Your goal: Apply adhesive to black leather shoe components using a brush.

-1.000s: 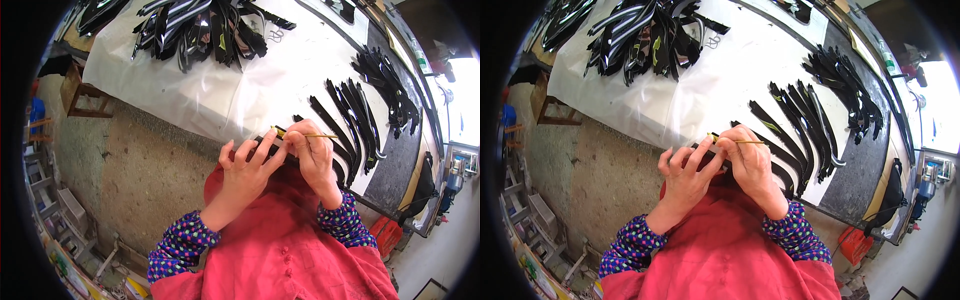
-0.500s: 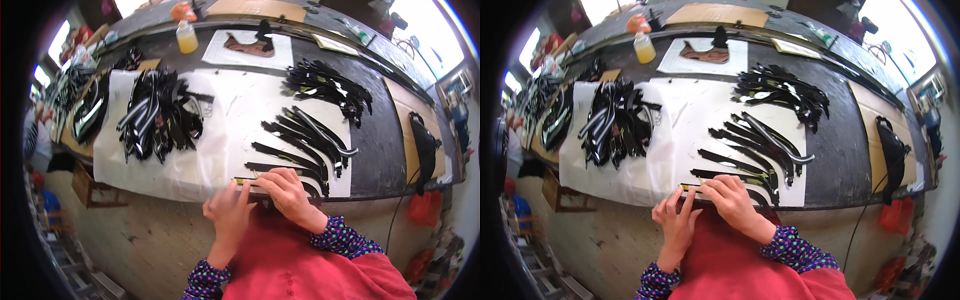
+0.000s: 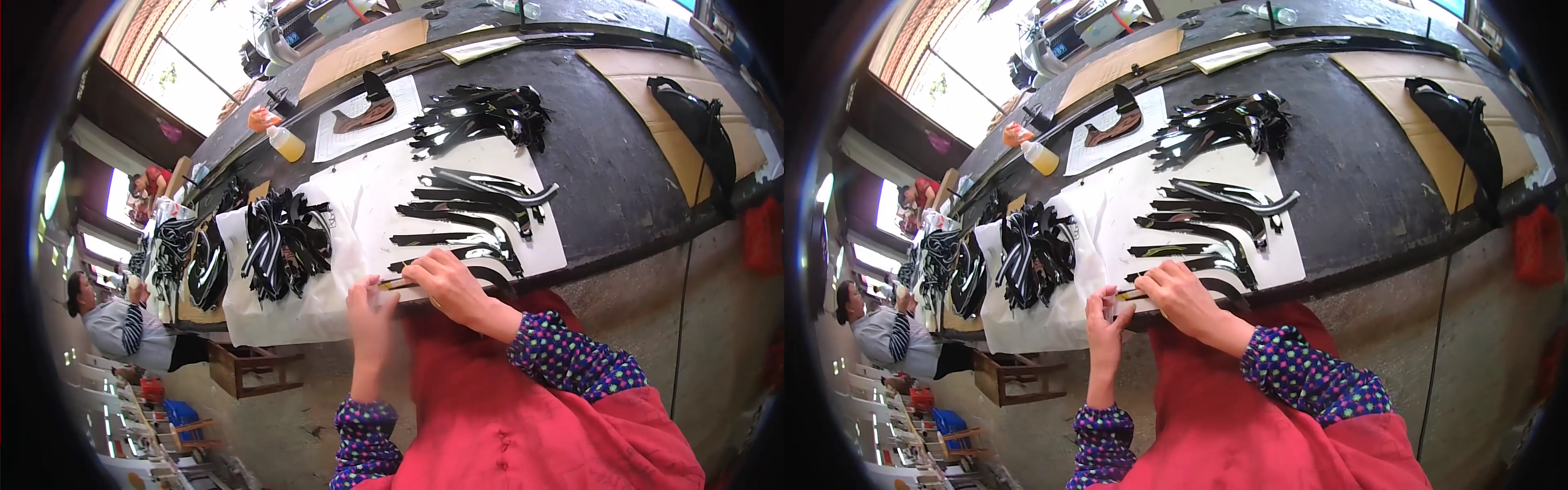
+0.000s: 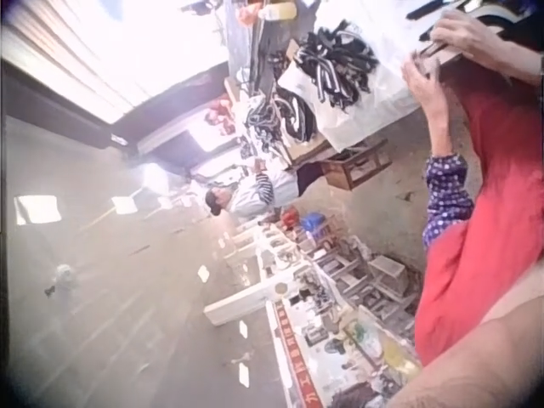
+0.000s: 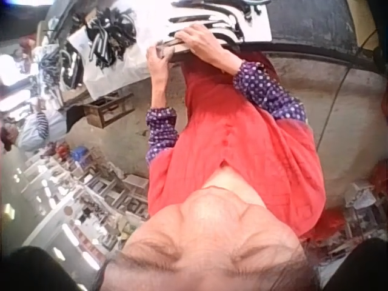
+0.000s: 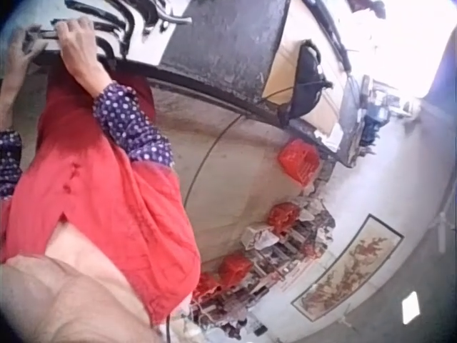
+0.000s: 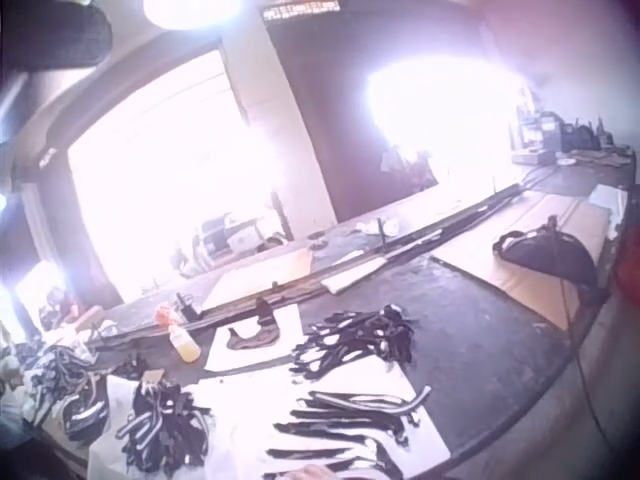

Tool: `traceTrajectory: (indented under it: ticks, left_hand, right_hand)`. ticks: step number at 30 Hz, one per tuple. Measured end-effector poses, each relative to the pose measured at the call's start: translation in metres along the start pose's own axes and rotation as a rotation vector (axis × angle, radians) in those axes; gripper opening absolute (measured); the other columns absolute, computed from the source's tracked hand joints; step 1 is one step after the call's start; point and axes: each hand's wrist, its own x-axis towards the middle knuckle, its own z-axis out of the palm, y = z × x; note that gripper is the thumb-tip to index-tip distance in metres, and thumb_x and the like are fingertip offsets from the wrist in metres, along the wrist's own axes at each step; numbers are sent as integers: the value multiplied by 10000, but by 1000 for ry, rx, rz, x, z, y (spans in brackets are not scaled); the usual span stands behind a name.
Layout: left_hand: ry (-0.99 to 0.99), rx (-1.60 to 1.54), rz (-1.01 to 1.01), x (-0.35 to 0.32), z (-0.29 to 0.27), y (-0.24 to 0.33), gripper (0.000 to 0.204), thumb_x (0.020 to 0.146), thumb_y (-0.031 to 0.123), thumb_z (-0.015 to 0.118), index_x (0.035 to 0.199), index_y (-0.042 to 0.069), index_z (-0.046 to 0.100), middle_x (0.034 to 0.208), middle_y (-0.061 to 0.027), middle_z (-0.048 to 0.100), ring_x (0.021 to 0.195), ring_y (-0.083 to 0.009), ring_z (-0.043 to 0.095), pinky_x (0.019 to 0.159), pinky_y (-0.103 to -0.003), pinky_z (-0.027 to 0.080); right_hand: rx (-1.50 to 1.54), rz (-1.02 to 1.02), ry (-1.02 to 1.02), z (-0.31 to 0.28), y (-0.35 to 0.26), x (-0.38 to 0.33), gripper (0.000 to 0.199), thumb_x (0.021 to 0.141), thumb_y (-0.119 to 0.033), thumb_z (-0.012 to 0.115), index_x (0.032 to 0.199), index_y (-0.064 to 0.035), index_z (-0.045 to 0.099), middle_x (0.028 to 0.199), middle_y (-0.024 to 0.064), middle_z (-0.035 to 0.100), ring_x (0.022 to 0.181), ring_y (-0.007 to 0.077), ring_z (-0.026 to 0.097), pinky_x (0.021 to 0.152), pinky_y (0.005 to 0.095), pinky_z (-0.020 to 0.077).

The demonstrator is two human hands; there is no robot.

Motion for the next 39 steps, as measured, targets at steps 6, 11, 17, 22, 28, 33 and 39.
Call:
traceTrajectory:
  ticks: [6, 11, 17, 22, 28, 33, 39]
  left_hand:
    - [-156, 65, 75, 18, -14, -3, 329, 780, 78, 761, 1095, 34, 677, 1131, -111, 608, 1029, -253, 588, 904, -369, 496]
    - [-222, -61, -52, 34, -16, -13, 184, 841, 59, 777, 975, 39, 653, 789, 9, 613, 699, -74, 575, 639, -227, 486]
    - [-358, -140, -134, 45, -21, -15, 126, 857, 13, 751, 924, 25, 644, 735, 36, 606, 661, -39, 559, 597, -200, 469]
    - [-408, -32, -177, 46, -23, -14, 179, 837, 32, 762, 986, 45, 664, 847, 7, 650, 783, -100, 615, 712, -252, 486]
    - [-343, 348, 525, 37, 3, 54, 400, 786, 160, 786, 1160, 119, 651, 1276, -75, 593, 1225, -284, 514, 1027, -424, 350]
    - [-568, 273, 625, 70, 56, 72, 634, 755, 220, 793, 1326, 133, 529, 1319, -88, 542, 1268, -305, 484, 1076, -424, 322]
    - [-843, 294, 511, 106, 65, 77, 524, 645, 283, 893, 1061, 129, 615, 993, -42, 579, 1009, -258, 521, 910, -397, 328]
  right_hand:
    - [-27, -11, 3, 5, 0, 0, 216, 848, -74, 585, 1058, -60, 632, 993, 97, 628, 970, 283, 587, 878, 386, 469]
    - [51, 33, 47, 5, 0, 1, 178, 840, -68, 592, 1012, -59, 637, 955, 112, 650, 952, 299, 609, 873, 407, 494]
    - [104, 87, 114, 0, -4, 4, 170, 818, 8, 656, 981, -41, 647, 932, 107, 654, 895, 309, 612, 811, 400, 519]
    - [282, 173, 212, -37, -1, 17, 210, 864, 96, 598, 1026, -15, 670, 911, 141, 666, 910, 296, 666, 799, 378, 548]
    - [-122, 511, 320, -209, 71, -29, 103, 913, -26, 669, 999, 1, 719, 929, 78, 718, 842, 127, 672, 753, 272, 529]
    - [-439, 502, 264, -215, 50, -40, 141, 943, -36, 596, 1054, -10, 677, 1022, 174, 701, 884, 350, 669, 794, 416, 542]
    - [-365, 444, 48, -104, -12, -36, 342, 873, -185, 724, 1131, -38, 554, 1049, 131, 628, 979, 312, 602, 846, 404, 509]
